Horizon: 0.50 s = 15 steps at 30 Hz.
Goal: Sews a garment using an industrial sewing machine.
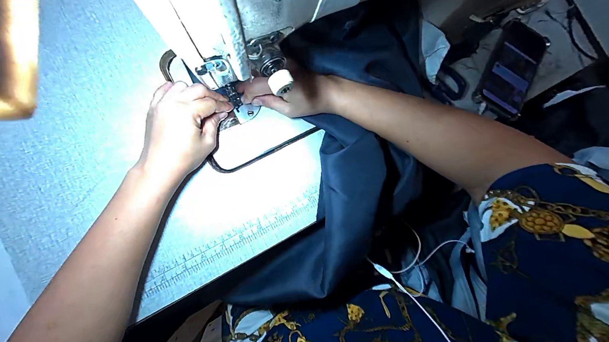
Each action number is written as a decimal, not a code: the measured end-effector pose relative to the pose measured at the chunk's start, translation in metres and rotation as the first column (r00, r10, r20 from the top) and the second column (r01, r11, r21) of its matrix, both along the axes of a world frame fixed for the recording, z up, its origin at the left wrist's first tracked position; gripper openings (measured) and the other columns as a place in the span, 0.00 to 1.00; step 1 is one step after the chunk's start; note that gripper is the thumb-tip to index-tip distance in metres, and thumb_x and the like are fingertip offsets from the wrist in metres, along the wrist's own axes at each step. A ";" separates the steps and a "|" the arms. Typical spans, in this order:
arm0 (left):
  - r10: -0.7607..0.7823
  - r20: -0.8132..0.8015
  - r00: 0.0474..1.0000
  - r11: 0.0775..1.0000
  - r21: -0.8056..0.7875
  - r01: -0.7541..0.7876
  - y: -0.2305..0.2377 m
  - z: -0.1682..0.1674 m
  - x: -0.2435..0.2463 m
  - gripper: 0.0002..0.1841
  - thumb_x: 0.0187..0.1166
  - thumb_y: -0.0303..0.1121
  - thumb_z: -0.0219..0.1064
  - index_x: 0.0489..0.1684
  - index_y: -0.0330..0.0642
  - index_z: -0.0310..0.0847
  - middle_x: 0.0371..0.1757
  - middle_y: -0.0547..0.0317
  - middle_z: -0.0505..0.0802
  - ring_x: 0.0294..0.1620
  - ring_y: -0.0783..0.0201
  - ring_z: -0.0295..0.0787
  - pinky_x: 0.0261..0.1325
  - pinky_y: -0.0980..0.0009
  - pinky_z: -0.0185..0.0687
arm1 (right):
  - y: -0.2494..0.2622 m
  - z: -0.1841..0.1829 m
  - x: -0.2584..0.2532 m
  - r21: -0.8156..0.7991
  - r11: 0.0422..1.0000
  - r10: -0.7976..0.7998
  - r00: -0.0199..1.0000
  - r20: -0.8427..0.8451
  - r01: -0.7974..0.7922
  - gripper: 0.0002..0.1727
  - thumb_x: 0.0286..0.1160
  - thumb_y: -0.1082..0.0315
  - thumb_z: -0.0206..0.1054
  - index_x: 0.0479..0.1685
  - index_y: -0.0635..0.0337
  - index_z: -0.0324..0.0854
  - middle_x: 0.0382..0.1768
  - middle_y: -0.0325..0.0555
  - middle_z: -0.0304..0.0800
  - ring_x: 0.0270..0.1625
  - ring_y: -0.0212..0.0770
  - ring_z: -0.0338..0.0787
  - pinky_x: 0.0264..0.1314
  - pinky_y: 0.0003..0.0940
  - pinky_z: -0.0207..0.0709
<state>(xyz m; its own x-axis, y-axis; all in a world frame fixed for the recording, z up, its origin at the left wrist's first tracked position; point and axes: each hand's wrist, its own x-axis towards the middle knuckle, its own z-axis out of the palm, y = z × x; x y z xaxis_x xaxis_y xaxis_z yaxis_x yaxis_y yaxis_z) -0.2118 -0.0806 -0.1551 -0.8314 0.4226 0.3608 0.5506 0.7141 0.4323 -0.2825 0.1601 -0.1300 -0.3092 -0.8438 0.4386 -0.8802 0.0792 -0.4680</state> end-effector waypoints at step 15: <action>0.006 0.038 0.999 1.000 0.020 -0.007 0.011 0.012 0.006 0.14 0.80 0.22 0.59 0.48 0.36 0.94 0.54 0.44 0.94 0.59 0.40 0.88 0.74 0.34 0.65 | 0.066 0.097 0.165 0.391 0.791 -0.400 0.881 -0.252 0.471 0.23 0.84 0.51 0.55 0.63 0.48 0.91 0.75 0.43 0.86 0.83 0.54 0.77 0.81 0.76 0.57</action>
